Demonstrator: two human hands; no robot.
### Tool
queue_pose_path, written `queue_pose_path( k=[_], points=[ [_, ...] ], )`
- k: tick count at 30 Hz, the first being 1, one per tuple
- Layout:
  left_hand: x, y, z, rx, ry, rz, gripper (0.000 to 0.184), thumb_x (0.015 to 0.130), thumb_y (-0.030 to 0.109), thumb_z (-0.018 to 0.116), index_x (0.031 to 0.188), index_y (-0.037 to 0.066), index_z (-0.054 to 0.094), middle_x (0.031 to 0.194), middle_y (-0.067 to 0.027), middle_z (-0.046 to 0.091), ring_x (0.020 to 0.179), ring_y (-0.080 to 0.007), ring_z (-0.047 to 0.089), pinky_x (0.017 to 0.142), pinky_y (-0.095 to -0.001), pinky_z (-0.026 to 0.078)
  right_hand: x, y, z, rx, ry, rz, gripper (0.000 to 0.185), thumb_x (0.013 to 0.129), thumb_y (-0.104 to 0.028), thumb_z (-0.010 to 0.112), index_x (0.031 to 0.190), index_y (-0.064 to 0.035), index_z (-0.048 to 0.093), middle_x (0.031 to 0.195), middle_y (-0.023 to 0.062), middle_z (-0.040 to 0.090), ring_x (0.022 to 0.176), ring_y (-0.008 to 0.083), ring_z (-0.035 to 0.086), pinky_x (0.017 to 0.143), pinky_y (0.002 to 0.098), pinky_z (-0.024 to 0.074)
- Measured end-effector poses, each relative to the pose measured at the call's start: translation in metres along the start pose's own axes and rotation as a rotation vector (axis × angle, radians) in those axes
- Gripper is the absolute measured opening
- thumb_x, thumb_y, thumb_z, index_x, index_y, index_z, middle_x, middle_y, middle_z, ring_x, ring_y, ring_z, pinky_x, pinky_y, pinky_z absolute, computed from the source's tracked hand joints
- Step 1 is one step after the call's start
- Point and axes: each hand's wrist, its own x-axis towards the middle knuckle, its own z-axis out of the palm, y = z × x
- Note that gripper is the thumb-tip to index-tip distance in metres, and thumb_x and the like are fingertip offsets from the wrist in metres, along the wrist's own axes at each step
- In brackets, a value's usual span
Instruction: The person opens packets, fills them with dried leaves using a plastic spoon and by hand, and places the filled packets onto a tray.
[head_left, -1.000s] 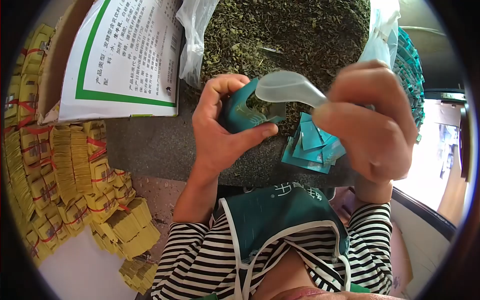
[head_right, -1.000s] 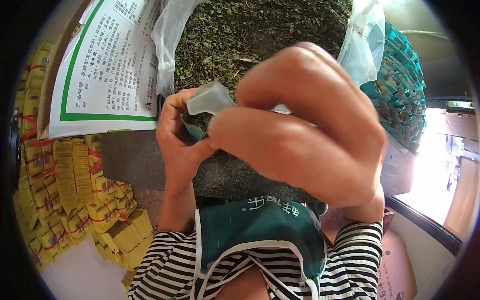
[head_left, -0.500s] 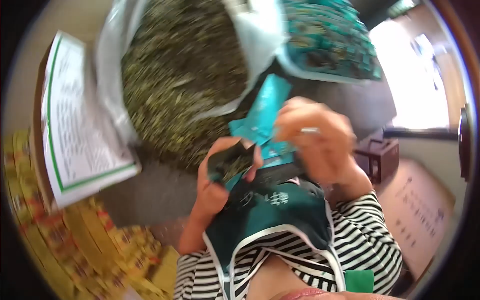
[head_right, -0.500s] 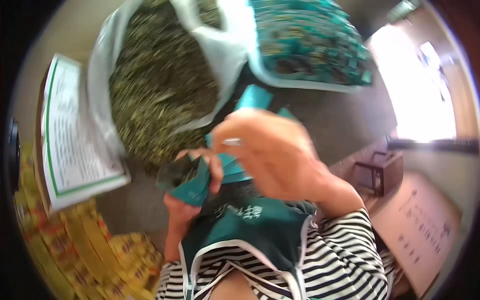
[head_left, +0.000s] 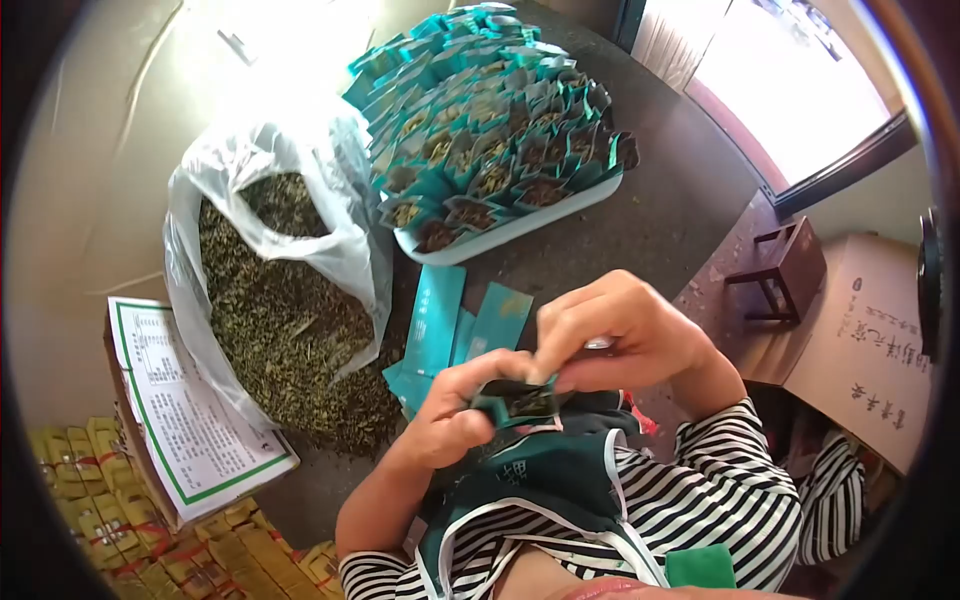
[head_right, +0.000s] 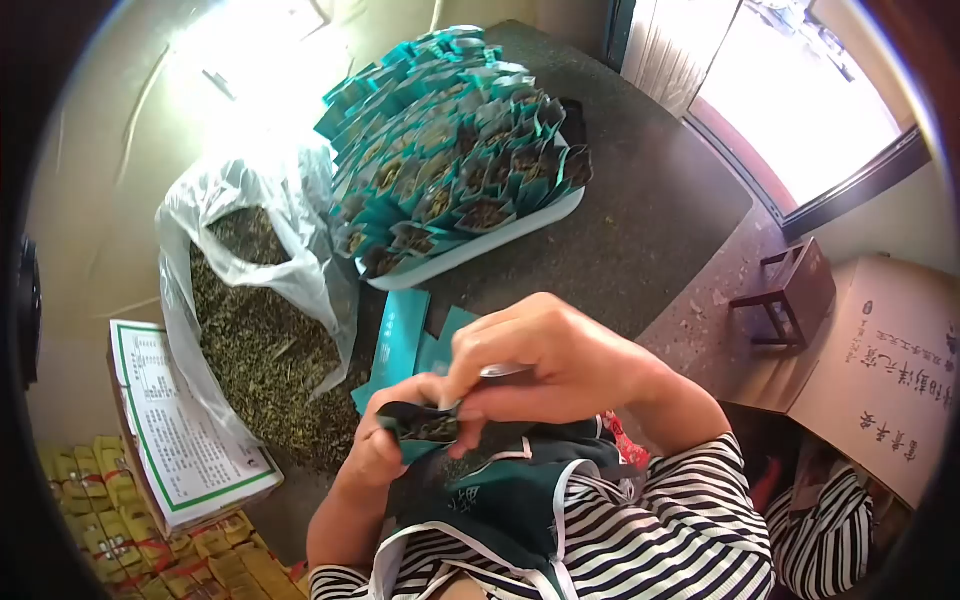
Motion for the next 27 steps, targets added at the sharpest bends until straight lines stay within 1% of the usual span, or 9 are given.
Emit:
queue_pose_path(
  k=[4, 6, 8, 12, 16, 18, 22, 24, 27],
  points=[
    [0.059, 0.022, 0.011, 0.174, -0.192, 0.060, 0.070, 0.093, 0.055, 0.062, 0.129, -0.005, 0.055, 0.120, -0.0115, 0.061, 0.111, -0.0178, 0.059, 0.093, -0.0316, 0.047, -0.022, -0.040, -0.037, -0.063, 0.254, 0.049, 0.008, 0.077, 0.000, 0.073, 0.085, -0.0005, 0.073, 0.072, 0.0092, 0.066, 0.052, 0.0150, 0.056, 0.049, 0.0245, 0.0407],
    [0.086, 0.053, 0.025, 0.579, -0.065, 0.159, 0.090, 0.088, 0.076, 0.051, 0.124, -0.007, 0.060, 0.122, -0.0167, 0.061, 0.108, -0.0245, 0.062, 0.094, -0.0370, 0.047, -0.038, -0.051, -0.066, -0.151, 0.412, -0.087, 0.018, 0.080, -0.008, 0.075, 0.094, 0.0022, 0.068, 0.075, 0.0071, 0.065, 0.063, 0.0113, 0.059, 0.053, 0.0232, 0.0394],
    [0.109, 0.089, 0.024, 0.832, 0.027, 0.266, 0.081, 0.094, 0.068, 0.049, 0.122, -0.006, 0.063, 0.116, -0.0177, 0.065, 0.104, -0.0245, 0.065, 0.094, -0.0380, 0.050, -0.058, -0.057, -0.091, -0.299, 0.919, -0.087, 0.026, 0.084, -0.019, 0.073, 0.096, 0.0024, 0.066, 0.074, 0.0023, 0.060, 0.062, 0.0078, 0.052, 0.055, 0.0210, 0.0349],
    [0.188, 0.163, 0.002, 1.247, 0.182, 0.461, 0.043, 0.102, 0.036, 0.053, 0.116, -0.002, 0.068, 0.110, -0.0098, 0.069, 0.101, -0.0165, 0.066, 0.090, -0.0332, 0.051, -0.046, -0.073, -0.186, -0.521, 0.883, -0.020, 0.020, 0.096, -0.020, 0.060, 0.094, -0.0010, 0.063, 0.075, -0.0012, 0.057, 0.063, 0.0045, 0.043, 0.058, 0.0214, 0.0320],
    [0.314, 0.187, -0.060, 1.519, 0.172, 0.455, 0.034, 0.100, 0.030, 0.055, 0.109, 0.000, 0.070, 0.109, -0.0094, 0.070, 0.104, -0.0184, 0.065, 0.091, -0.0314, 0.049, 0.012, -0.031, -0.248, -0.877, 0.914, -0.003, 0.017, 0.098, -0.020, 0.060, 0.093, -0.0040, 0.062, 0.074, -0.0008, 0.058, 0.064, 0.0067, 0.048, 0.060, 0.0237, 0.0383],
    [0.380, 0.177, -0.110, 1.711, 0.166, 0.568, 0.036, 0.095, 0.039, 0.058, 0.104, 0.008, 0.074, 0.105, -0.0126, 0.073, 0.096, -0.0302, 0.069, 0.086, -0.0416, 0.053, 0.046, 0.004, -0.276, -0.988, 1.018, -0.097, 0.012, 0.090, -0.011, 0.062, 0.084, -0.0002, 0.062, 0.074, 0.0055, 0.063, 0.065, 0.0148, 0.059, 0.063, 0.0320, 0.0477],
    [0.421, 0.169, -0.116, 1.944, 0.228, 0.205, 0.045, 0.090, 0.052, 0.057, 0.101, 0.013, 0.076, 0.100, -0.0113, 0.073, 0.096, -0.0348, 0.068, 0.088, -0.0451, 0.052, 0.089, 0.039, -0.313, -1.036, 0.946, -0.026, 0.015, 0.090, -0.010, 0.063, 0.080, 0.0003, 0.062, 0.067, 0.0066, 0.064, 0.063, 0.0136, 0.061, 0.059, 0.0307, 0.0482],
    [0.427, 0.170, -0.118, 1.948, 0.096, -0.254, 0.049, 0.086, 0.057, 0.063, 0.101, 0.012, 0.077, 0.097, -0.0121, 0.074, 0.095, -0.0334, 0.068, 0.088, -0.0437, 0.052, 0.107, 0.056, -0.319, -0.891, 0.972, -0.026, 0.017, 0.090, -0.011, 0.063, 0.078, 0.0008, 0.062, 0.065, 0.0081, 0.064, 0.061, 0.0136, 0.062, 0.058, 0.0304, 0.0484],
    [0.415, 0.173, -0.127, 1.927, -0.001, -0.102, 0.054, 0.080, 0.059, 0.070, 0.101, 0.010, 0.077, 0.094, -0.0134, 0.074, 0.091, -0.0312, 0.069, 0.086, -0.0412, 0.053, 0.122, 0.066, -0.314, -0.892, 0.946, -0.009, 0.016, 0.090, -0.010, 0.063, 0.079, 0.0023, 0.062, 0.067, 0.0102, 0.066, 0.061, 0.0152, 0.063, 0.058, 0.0314, 0.0489]
  ],
)
